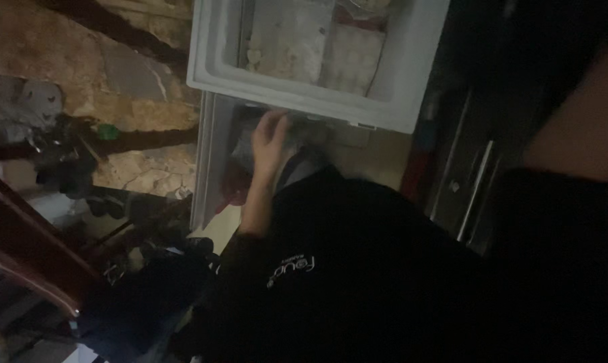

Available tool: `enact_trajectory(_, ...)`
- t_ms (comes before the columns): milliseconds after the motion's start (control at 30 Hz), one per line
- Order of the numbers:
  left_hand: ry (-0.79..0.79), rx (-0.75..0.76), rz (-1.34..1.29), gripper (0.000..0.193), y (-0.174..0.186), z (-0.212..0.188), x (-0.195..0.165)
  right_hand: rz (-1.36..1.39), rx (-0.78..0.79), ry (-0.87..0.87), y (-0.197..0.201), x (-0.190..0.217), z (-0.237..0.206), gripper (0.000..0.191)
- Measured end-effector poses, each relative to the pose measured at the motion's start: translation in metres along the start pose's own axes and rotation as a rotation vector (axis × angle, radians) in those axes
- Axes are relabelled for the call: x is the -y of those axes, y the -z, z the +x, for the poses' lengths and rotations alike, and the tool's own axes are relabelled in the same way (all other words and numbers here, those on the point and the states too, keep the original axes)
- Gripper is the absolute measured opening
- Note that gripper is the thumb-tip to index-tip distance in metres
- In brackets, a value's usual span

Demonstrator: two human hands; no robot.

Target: The person pours blue liquid from a plastic pitcher into a cup, stirs the mixture with a spatula, and pours it back. They then walk to a freezer, open it, and handle dough pieces inside before returning to the counter to continue stirring the blue mixture with a spatula.

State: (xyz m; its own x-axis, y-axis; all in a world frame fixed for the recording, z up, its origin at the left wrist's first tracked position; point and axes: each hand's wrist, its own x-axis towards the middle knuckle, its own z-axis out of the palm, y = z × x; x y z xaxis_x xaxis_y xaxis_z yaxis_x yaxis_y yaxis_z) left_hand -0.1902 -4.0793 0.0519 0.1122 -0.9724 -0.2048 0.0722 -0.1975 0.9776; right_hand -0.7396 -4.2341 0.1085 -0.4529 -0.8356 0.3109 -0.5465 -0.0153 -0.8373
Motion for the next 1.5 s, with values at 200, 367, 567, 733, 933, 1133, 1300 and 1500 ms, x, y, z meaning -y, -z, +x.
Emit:
enact_trajectory(200,0.002,0.051,0.020,0.024,-0.024,0.048,0.008,-0.412,-0.227,0.143,-0.062,0.023,-0.010,0.055)
enact_trajectory(367,0.022,-0.026,0.131,0.025,-0.024,0.052,0.001,-0.229,-0.120,0.551,-0.133,0.073,-0.006,0.062)
enact_trajectory(567,0.140,-0.216,0.169,0.027,-0.041,0.032,-0.019,-0.673,1.075,0.091,-0.322,0.019,-0.075,0.072)
enact_trajectory(733,0.279,-0.307,0.223,0.026,-0.060,0.023,-0.030,-0.787,1.212,0.144,-0.356,0.003,-0.034,0.081)
enact_trajectory(933,0.233,-0.332,0.260,0.023,-0.066,0.030,-0.036,-0.769,1.293,0.250,-0.371,0.015,-0.014,0.091)
enact_trajectory(1133,0.270,-0.297,0.201,0.024,-0.066,0.045,-0.038,-0.933,1.244,-0.011,-0.380,-0.030,-0.020,0.083)
enact_trajectory(1300,0.203,-0.246,0.261,0.024,-0.066,0.051,-0.033,-0.813,1.241,0.126,-0.358,-0.029,-0.046,0.075)
enact_trajectory(1500,0.258,-0.038,0.130,0.027,-0.079,0.068,0.000,-0.676,1.276,-0.112,-0.286,0.051,-0.072,0.051)
